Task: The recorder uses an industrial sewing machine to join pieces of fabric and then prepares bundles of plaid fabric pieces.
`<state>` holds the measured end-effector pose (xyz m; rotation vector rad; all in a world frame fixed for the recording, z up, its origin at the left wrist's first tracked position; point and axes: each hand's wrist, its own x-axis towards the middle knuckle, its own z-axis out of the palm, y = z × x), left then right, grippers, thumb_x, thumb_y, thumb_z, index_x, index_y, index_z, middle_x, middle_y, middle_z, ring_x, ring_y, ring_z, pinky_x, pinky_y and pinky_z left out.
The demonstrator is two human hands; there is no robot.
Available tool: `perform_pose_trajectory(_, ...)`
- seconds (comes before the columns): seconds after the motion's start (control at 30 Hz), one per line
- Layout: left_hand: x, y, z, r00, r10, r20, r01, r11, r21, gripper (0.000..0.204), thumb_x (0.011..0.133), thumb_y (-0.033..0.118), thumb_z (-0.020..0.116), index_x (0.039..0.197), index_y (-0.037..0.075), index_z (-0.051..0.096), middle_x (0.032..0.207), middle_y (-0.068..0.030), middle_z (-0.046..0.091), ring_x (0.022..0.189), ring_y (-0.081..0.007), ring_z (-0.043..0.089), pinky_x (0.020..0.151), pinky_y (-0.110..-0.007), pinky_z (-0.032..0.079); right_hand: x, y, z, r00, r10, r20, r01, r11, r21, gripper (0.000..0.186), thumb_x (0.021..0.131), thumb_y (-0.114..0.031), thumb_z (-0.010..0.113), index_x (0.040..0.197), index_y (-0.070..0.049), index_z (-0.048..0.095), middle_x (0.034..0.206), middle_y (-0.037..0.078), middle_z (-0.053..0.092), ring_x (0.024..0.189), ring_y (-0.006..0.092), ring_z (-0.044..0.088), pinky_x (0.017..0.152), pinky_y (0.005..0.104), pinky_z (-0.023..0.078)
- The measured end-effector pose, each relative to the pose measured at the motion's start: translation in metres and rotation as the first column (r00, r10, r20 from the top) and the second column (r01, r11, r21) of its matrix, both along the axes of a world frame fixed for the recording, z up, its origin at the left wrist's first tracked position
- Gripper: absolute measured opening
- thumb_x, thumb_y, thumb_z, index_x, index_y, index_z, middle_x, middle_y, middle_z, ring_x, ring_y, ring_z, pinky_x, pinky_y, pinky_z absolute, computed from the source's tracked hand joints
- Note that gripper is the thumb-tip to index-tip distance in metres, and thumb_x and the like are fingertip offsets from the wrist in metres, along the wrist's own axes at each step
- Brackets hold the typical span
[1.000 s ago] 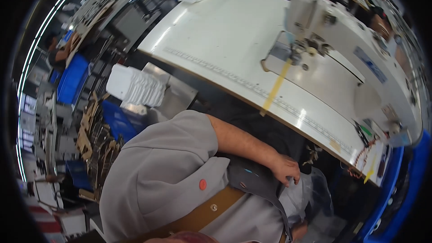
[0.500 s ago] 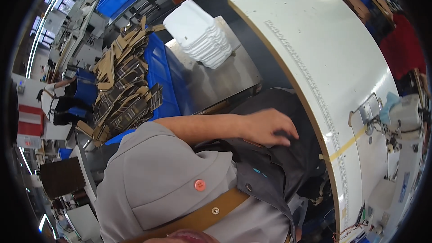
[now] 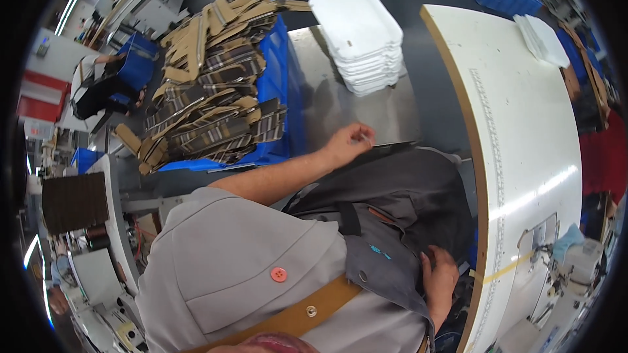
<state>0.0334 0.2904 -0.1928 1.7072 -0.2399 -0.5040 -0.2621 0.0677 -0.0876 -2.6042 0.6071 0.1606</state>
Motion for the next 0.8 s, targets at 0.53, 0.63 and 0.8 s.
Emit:
perform_pose_trajectory(0.53,-0.085,0.292,0.091,0.365,-0.439,0.821,-0.65,0.512,0.562,0.055,0.066,0.035,0.085,0.106,0.009,0.059,0.106,-0.0074,0.058,0.103,-0.0287,0.057,0.089,-0.045,0.04,0.048,0.002,-0.04,0.916,0.38,0.129,-0.387,0.921,0.037,0.022,0.085,-0.013,0.072,0.105,-0.004,0.071,0.096,0.017,0.069,0.087,0.036,0.067,0.077,0.0425,0.052)
perform_pose_trajectory(0.63,-0.076,0.315,0.09,0.427,-0.416,0.803,-0.651,0.475,0.592,0.051,0.068,0.034,0.082,0.105,0.008,0.059,0.106,-0.0091,0.059,0.102,-0.0293,0.058,0.088,-0.044,0.042,0.042,0.001,-0.044,0.924,0.36,0.132,-0.371,0.926,0.066,0.022,0.084,-0.012,0.073,0.104,-0.003,0.071,0.097,0.017,0.069,0.086,0.0358,0.068,0.078,0.0421,0.052)
perform_pose_trajectory(0.8,-0.056,0.332,0.087,0.657,-0.417,0.628,-0.547,0.309,0.778,0.034,0.077,0.025,0.078,0.101,0.008,0.061,0.098,-0.0101,0.062,0.096,-0.0316,0.063,0.085,-0.042,0.049,0.032,-0.002,-0.057,0.919,0.348,0.187,-0.366,0.928,0.074,0.021,0.084,-0.01,0.073,0.103,-0.003,0.07,0.097,0.016,0.069,0.088,0.0346,0.067,0.079,0.0416,0.051)
